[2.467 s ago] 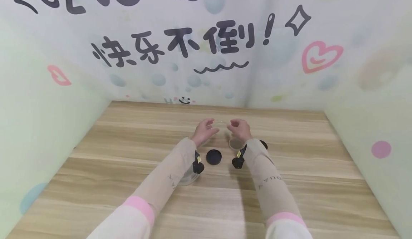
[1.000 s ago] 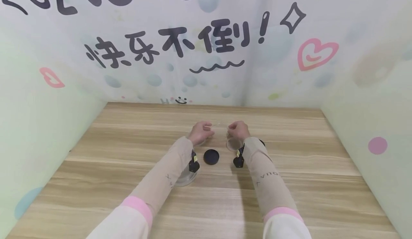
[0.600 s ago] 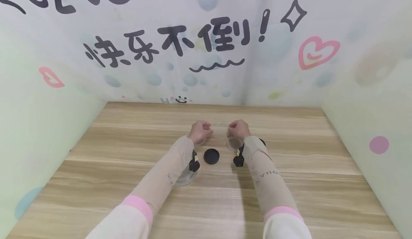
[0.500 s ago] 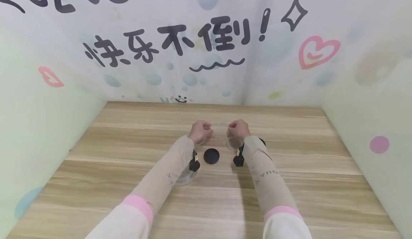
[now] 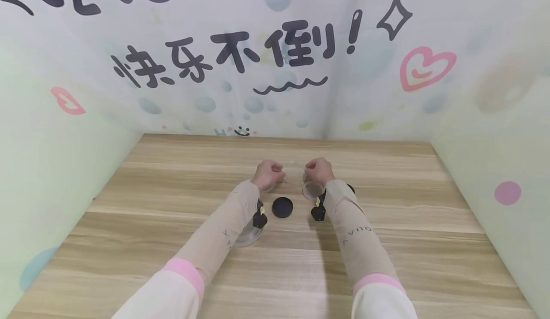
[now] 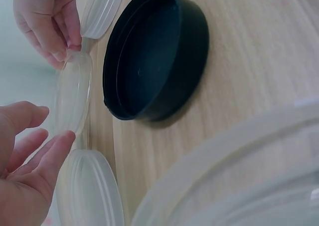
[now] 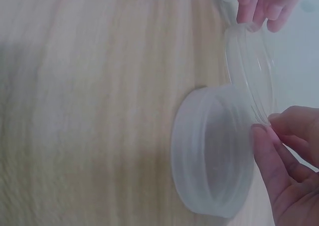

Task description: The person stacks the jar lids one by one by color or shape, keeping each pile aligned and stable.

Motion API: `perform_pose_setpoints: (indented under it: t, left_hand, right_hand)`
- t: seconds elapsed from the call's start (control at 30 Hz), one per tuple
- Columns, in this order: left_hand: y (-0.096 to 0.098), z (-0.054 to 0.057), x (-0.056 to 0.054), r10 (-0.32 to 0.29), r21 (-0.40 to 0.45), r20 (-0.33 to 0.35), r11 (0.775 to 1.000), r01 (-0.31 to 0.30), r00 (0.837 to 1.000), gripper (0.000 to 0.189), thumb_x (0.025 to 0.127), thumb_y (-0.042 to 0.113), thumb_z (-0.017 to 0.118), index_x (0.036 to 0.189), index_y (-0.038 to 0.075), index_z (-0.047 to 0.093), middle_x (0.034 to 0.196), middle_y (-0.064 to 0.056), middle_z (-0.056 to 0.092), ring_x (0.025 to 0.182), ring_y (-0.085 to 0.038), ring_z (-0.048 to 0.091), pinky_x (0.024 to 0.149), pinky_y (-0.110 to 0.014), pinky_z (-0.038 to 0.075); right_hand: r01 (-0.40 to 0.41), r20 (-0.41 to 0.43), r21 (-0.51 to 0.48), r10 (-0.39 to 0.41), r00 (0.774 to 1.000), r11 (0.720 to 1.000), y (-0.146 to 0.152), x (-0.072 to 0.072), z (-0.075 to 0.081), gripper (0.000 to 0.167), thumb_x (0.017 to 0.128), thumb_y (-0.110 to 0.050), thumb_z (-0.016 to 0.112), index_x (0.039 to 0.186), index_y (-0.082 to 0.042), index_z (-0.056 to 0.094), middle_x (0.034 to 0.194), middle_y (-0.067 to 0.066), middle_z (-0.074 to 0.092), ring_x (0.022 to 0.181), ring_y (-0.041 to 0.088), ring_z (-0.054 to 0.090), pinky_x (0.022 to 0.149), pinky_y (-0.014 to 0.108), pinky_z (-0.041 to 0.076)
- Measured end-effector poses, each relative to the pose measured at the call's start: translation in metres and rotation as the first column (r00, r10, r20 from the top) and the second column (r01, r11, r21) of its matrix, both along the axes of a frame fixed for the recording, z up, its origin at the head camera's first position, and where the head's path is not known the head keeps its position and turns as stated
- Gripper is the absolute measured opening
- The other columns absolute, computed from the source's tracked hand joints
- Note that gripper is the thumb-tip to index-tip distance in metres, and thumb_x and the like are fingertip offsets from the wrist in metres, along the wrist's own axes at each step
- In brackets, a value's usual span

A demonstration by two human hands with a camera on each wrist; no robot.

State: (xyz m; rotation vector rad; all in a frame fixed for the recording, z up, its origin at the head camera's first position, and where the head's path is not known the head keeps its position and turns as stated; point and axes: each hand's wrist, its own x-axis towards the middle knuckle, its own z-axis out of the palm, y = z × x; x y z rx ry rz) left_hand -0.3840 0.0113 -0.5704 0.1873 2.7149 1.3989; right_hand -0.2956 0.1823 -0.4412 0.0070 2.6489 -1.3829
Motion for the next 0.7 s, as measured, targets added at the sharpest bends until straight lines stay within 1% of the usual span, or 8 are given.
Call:
perform_pose_setpoints:
  t: [0.07,0.17,0.2,0.23,0.3,0.47,0.57,0.7]
  left_hand:
    - [-0.003,0.048,0.033,-0.005,0.025,0.043,1.000,0.004,0.999,0.027,0.075,0.020,0.069,0.100,0.010,0.064,0.090,-0.003,0.063,0.083,-0.014,0.059,0.070,-0.026,0.048]
    - [-0.007,0.071,0.048,-0.023,0.072,0.038,0.997,0.020,0.999,0.025,0.075,0.019,0.069,0.098,0.009,0.065,0.088,-0.002,0.064,0.081,-0.013,0.059,0.069,-0.023,0.047]
    - [-0.009,0.067,0.043,-0.035,0.092,0.052,0.995,0.031,0.998,0.025,0.075,0.020,0.070,0.097,0.011,0.065,0.086,0.000,0.064,0.079,-0.012,0.059,0.068,-0.023,0.047]
    - [-0.010,0.065,0.043,-0.046,0.111,-0.002,0.993,0.046,0.999,0.023,0.074,0.022,0.070,0.093,0.012,0.066,0.081,0.002,0.064,0.074,-0.009,0.059,0.064,-0.020,0.046]
    - [-0.011,0.076,0.051,-0.031,0.102,-0.011,0.994,0.032,0.999,0.021,0.075,0.020,0.069,0.093,0.010,0.067,0.081,0.000,0.064,0.074,-0.010,0.059,0.064,-0.020,0.047]
    - [-0.010,0.130,0.088,0.037,0.067,0.064,0.997,-0.042,0.997,0.024,0.078,0.006,0.064,0.101,-0.001,0.064,0.089,-0.009,0.065,0.085,-0.018,0.060,0.074,-0.025,0.048]
    - [-0.012,0.142,0.099,0.040,0.070,0.021,0.997,-0.041,0.999,0.023,0.079,0.005,0.062,0.100,-0.003,0.064,0.089,-0.011,0.065,0.084,-0.019,0.060,0.073,-0.023,0.047]
    - [-0.016,0.147,0.103,0.023,0.071,-0.015,0.997,-0.022,1.000,0.022,0.080,0.006,0.061,0.100,-0.002,0.064,0.088,-0.012,0.065,0.083,-0.019,0.061,0.072,-0.021,0.047]
  right_hand:
    - [-0.003,-0.009,0.008,0.003,1.000,1.000,0.001,0.000,0.001,0.025,0.083,-0.002,0.054,0.104,0.013,0.057,0.097,0.026,0.059,0.079,0.025,0.060,0.067,0.027,0.050]
    - [-0.016,-0.029,0.029,0.017,0.999,0.999,0.002,0.001,0.003,0.026,0.084,-0.002,0.053,0.105,0.012,0.057,0.097,0.025,0.059,0.078,0.023,0.059,0.066,0.025,0.050]
    - [-0.022,-0.034,0.036,0.023,0.999,0.999,0.002,0.001,0.004,0.026,0.084,-0.002,0.053,0.105,0.012,0.056,0.097,0.025,0.059,0.078,0.023,0.059,0.066,0.025,0.050]
    - [-0.026,-0.038,0.040,0.028,0.999,0.999,0.003,0.001,0.004,0.026,0.084,-0.002,0.052,0.106,0.012,0.056,0.097,0.025,0.059,0.079,0.024,0.059,0.066,0.025,0.050]
    - [-0.025,-0.039,0.031,0.026,0.999,0.999,0.003,0.001,0.006,0.026,0.084,-0.002,0.051,0.106,0.012,0.056,0.098,0.025,0.059,0.080,0.024,0.059,0.066,0.026,0.050]
    - [-0.016,-0.073,0.033,0.018,0.997,0.999,-0.001,0.004,0.012,0.026,0.084,-0.002,0.051,0.106,0.011,0.057,0.099,0.025,0.059,0.078,0.024,0.059,0.065,0.026,0.050]
    - [-0.012,-0.098,0.036,0.016,0.995,0.999,-0.003,0.006,0.017,0.026,0.084,-0.001,0.050,0.105,0.011,0.057,0.100,0.025,0.059,0.077,0.025,0.060,0.065,0.026,0.051]
    - [-0.012,-0.101,0.023,0.014,0.995,1.000,-0.005,0.006,0.021,0.025,0.084,0.000,0.050,0.106,0.010,0.057,0.100,0.026,0.058,0.079,0.027,0.060,0.066,0.027,0.052]
